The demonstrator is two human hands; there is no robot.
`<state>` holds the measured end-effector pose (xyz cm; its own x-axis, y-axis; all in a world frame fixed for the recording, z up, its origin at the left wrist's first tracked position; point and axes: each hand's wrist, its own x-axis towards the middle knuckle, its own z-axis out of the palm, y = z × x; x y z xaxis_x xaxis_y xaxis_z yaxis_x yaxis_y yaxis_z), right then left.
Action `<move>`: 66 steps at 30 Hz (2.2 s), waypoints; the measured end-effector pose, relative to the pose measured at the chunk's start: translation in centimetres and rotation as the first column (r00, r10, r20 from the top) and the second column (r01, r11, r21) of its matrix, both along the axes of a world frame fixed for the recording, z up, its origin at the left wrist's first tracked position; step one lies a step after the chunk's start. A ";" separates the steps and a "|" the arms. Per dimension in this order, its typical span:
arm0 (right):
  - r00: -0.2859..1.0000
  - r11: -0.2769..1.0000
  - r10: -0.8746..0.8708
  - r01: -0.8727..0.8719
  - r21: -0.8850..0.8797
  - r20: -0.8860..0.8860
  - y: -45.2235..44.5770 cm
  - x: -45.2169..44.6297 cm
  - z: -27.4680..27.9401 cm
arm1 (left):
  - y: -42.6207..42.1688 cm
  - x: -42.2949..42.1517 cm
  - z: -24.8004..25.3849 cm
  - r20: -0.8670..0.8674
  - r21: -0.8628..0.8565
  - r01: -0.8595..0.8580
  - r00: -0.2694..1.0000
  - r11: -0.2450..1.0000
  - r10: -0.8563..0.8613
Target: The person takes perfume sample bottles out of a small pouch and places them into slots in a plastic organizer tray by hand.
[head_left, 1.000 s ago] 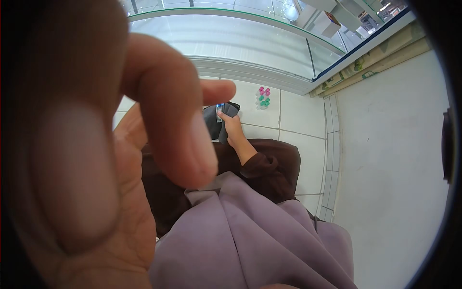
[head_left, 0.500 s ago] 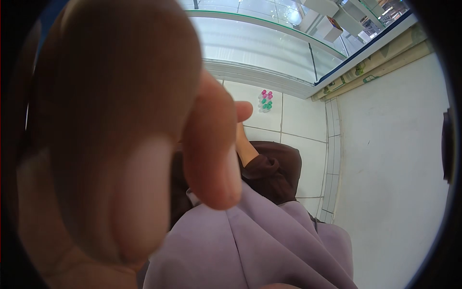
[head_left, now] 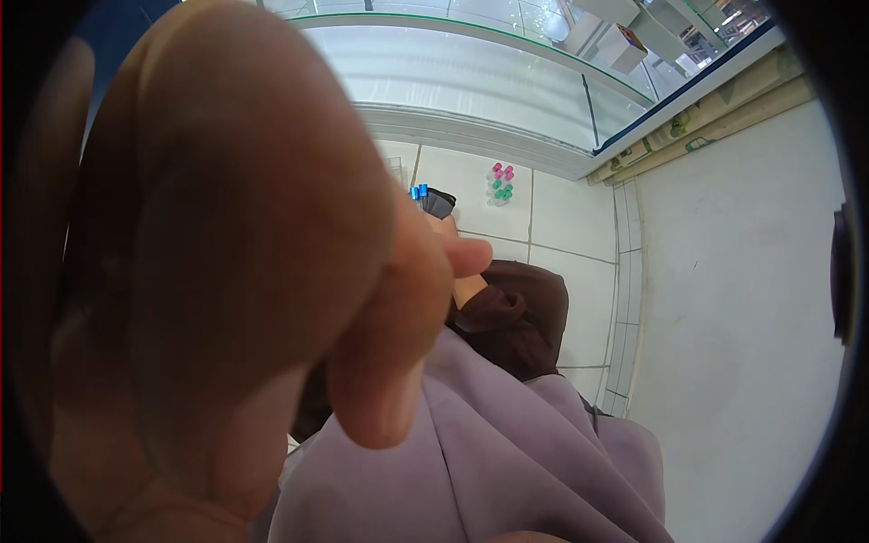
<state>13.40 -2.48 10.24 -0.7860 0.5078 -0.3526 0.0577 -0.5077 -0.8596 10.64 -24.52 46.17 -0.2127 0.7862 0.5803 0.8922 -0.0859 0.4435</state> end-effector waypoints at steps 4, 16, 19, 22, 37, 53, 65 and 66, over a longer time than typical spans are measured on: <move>0.998 1.000 0.018 -0.020 0.018 0.068 0.2 -0.2 -0.5 | 0.3 0.1 -0.2 0.031 0.009 0.019 0.999 1.000 -0.019; 0.985 0.992 0.035 -0.054 0.111 0.171 -0.2 0.4 3.5 | -0.5 -1.5 -0.1 0.261 0.127 0.131 0.952 0.983 -0.160; 0.996 0.994 0.044 -0.052 0.101 0.082 -0.1 0.3 2.3 | -0.5 -1.9 -0.1 0.349 0.170 0.159 0.913 0.972 -0.210; 0.991 0.989 -0.003 -0.016 0.144 0.135 -0.5 0.5 3.7 | -0.6 -2.1 -0.7 0.452 0.224 0.191 0.849 0.956 -0.275; 0.996 1.000 -0.013 0.012 0.011 0.090 0.1 -0.2 -0.1 | 6.7 -4.2 -5.8 0.841 0.206 -0.336 0.541 0.919 0.009; 0.998 0.972 -0.051 0.060 0.229 -0.046 0.3 0.5 3.7 | 11.8 -3.8 -32.7 0.983 -0.151 -0.303 -0.145 0.941 0.112; 0.997 0.788 -0.007 -0.041 0.614 0.076 0.4 0.4 2.1 | 11.7 -4.6 -33.0 0.951 -0.149 -0.218 -0.298 0.964 0.080; 0.998 0.804 0.008 -0.040 0.593 0.057 0.4 0.3 1.7 | 11.7 -4.6 -33.5 0.951 -0.156 -0.234 -0.298 0.960 0.081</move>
<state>13.75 -2.04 11.97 -0.7908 0.6115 -0.0263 0.1129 0.1035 -0.9882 6.00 -12.81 12.71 -0.6577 0.5809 -0.4796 -0.6562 -0.1292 0.7434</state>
